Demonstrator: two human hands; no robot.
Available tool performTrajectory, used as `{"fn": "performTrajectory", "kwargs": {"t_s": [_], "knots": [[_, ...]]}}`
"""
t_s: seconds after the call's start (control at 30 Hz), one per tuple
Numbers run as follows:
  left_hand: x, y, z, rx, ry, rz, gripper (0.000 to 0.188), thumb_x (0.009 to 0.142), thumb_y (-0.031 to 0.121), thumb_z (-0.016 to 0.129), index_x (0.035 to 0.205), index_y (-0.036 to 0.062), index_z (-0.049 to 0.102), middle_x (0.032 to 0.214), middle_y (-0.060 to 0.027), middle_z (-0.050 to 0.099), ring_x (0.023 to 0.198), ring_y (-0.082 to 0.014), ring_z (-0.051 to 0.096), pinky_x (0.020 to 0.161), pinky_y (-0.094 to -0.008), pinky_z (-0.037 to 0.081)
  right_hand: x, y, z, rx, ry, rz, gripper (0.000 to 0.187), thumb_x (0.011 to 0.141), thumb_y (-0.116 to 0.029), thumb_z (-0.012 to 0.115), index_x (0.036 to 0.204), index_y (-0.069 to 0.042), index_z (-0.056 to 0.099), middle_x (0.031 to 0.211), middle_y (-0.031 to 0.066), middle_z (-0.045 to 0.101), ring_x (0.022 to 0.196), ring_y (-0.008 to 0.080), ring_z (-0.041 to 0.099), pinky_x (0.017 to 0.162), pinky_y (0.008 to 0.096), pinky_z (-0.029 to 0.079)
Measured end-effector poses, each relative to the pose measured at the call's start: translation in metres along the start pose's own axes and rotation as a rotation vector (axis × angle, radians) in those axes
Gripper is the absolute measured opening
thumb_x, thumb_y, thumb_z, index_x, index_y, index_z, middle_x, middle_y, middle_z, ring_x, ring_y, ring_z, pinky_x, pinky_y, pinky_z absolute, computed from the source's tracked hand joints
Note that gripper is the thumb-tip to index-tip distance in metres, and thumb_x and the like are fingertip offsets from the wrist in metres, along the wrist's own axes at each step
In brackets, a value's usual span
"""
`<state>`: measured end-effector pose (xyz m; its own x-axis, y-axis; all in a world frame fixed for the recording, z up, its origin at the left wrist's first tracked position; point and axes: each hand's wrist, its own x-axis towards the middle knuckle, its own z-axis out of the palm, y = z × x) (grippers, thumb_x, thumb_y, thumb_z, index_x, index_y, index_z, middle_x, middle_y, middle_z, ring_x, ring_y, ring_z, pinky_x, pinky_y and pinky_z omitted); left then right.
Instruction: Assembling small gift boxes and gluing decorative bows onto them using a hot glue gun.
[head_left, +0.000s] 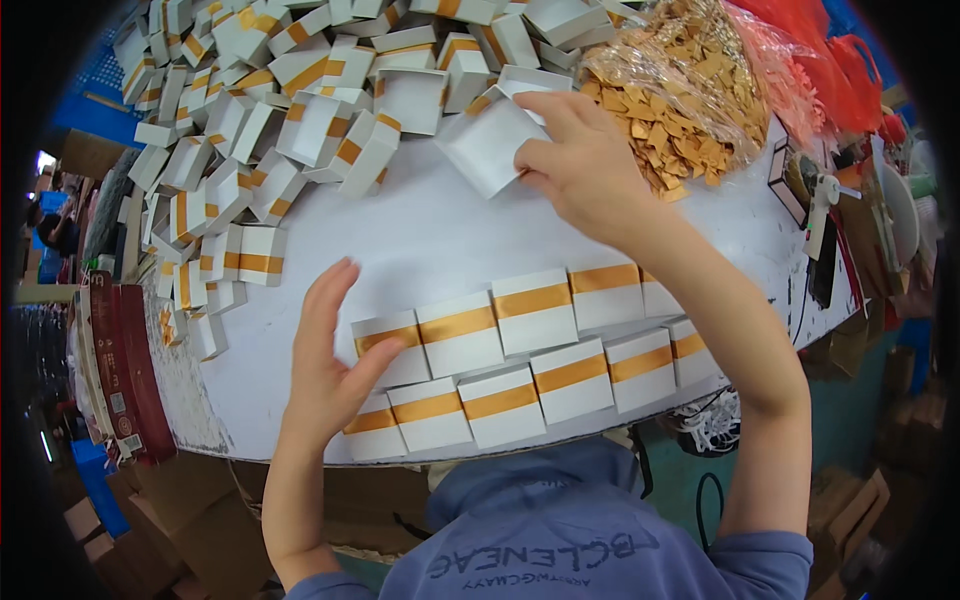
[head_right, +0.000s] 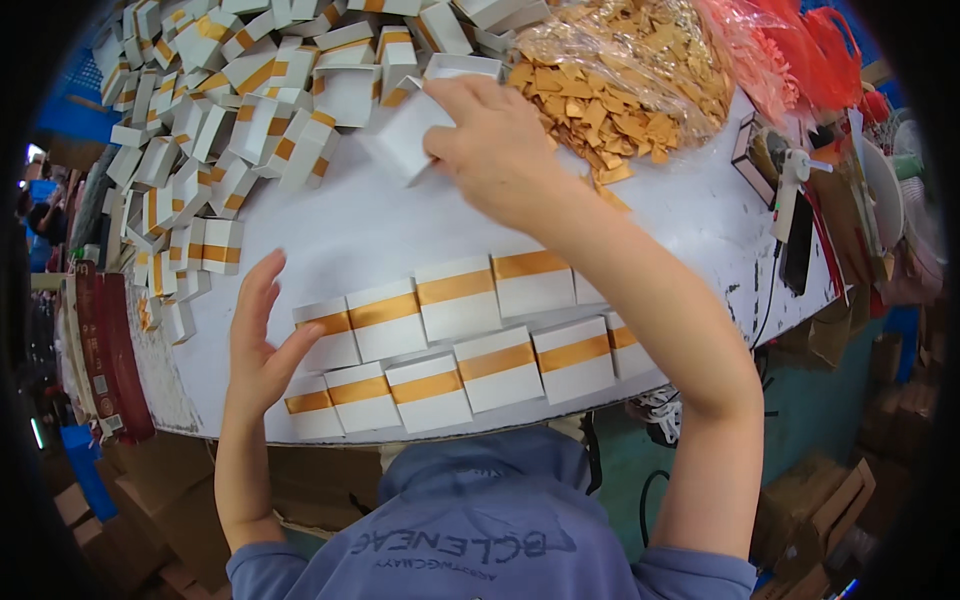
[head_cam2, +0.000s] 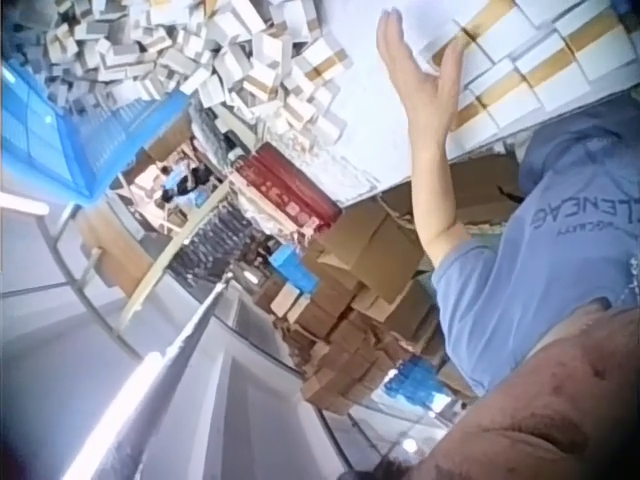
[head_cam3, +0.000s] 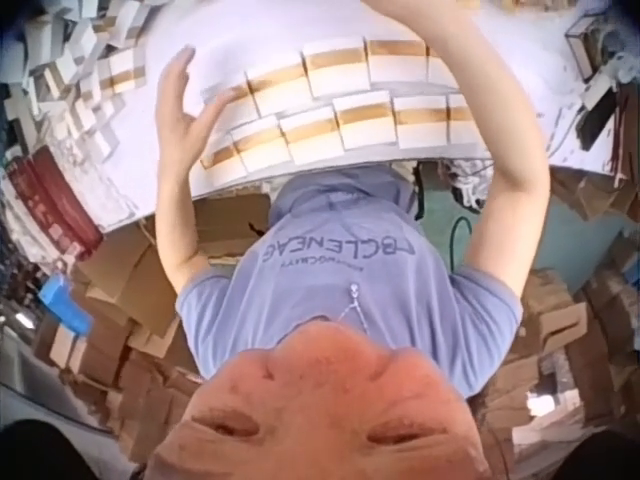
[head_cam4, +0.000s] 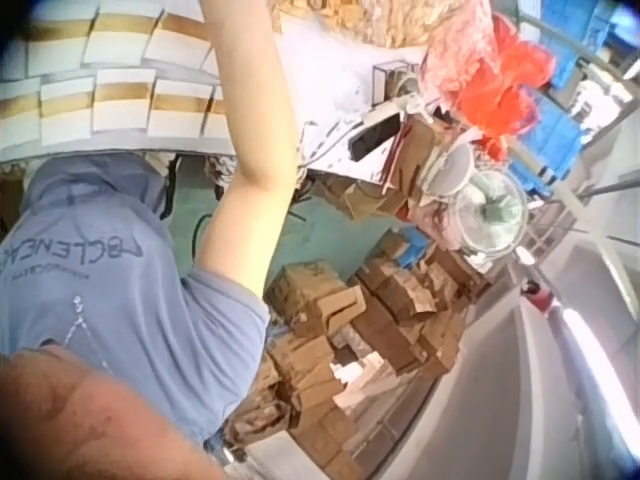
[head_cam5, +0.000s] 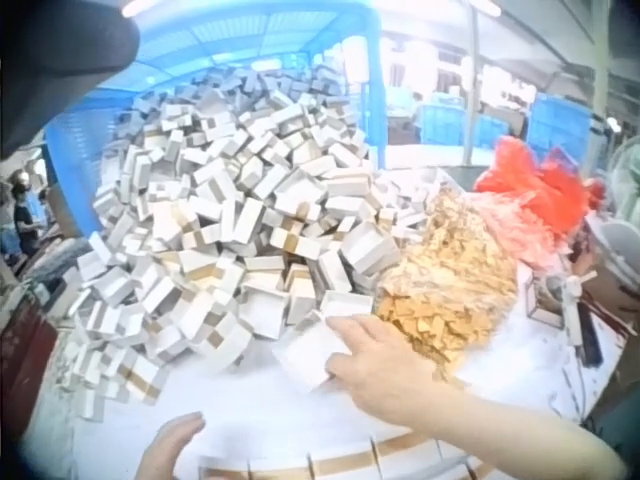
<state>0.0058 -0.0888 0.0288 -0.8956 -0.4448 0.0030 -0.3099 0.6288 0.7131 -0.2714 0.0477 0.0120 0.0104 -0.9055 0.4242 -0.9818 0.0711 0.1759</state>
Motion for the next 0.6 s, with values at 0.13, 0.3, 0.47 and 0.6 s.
{"fn": "performTrajectory", "kwargs": {"t_s": [0.13, 0.3, 0.47, 0.6], "knots": [[0.036, 0.012, 0.023, -0.153, 0.153, 0.094, 0.099, 0.06, 0.021, 0.082, 0.138, 0.0033, 0.023, 0.138, -0.0176, 0.026, 0.127, -0.0313, 0.031, 0.101, -0.0434, 0.031, 0.008, -0.03, -0.019, 1.562, -0.184, 0.725, 0.019, 0.089, -0.021, 0.051, 0.096, -0.005, 0.058, 0.113, 0.009, 0.054, 0.096, 0.0193, 0.057, 0.077, 0.0301, 0.045], [0.051, 0.023, 0.034, -0.124, 0.24, 0.205, 0.113, 0.057, 0.033, 0.084, 0.139, 0.0027, 0.012, 0.138, -0.0205, 0.018, 0.124, -0.0345, 0.031, 0.097, -0.0442, 0.035, -0.004, -0.062, -0.023, 2.194, -0.254, 0.933, 0.03, 0.096, -0.028, 0.041, 0.11, -0.004, 0.052, 0.104, 0.0056, 0.058, 0.09, 0.0156, 0.059, 0.08, 0.0287, 0.046], [0.05, 0.03, 0.014, -0.563, 0.061, -0.108, 0.092, 0.066, 0.031, 0.078, 0.134, -0.0011, 0.024, 0.126, -0.0189, 0.038, 0.113, -0.0291, 0.043, 0.092, -0.0366, 0.039, 0.011, -0.081, -0.041, 1.486, -0.444, 0.441, 0.022, 0.091, -0.012, 0.046, 0.11, -0.001, 0.049, 0.101, 0.0116, 0.057, 0.096, 0.0237, 0.055, 0.082, 0.0328, 0.044], [0.026, 0.025, -0.026, -0.358, -0.034, 0.034, 0.073, 0.067, 0.016, 0.075, 0.128, 0.0021, 0.037, 0.118, -0.0144, 0.049, 0.107, -0.0271, 0.049, 0.093, -0.0338, 0.039, 0.001, -0.088, -0.052, 1.328, -0.23, 0.245, 0.03, 0.086, -0.009, 0.053, 0.115, -0.005, 0.049, 0.113, 0.017, 0.053, 0.098, 0.0282, 0.054, 0.083, 0.034, 0.044]]}}
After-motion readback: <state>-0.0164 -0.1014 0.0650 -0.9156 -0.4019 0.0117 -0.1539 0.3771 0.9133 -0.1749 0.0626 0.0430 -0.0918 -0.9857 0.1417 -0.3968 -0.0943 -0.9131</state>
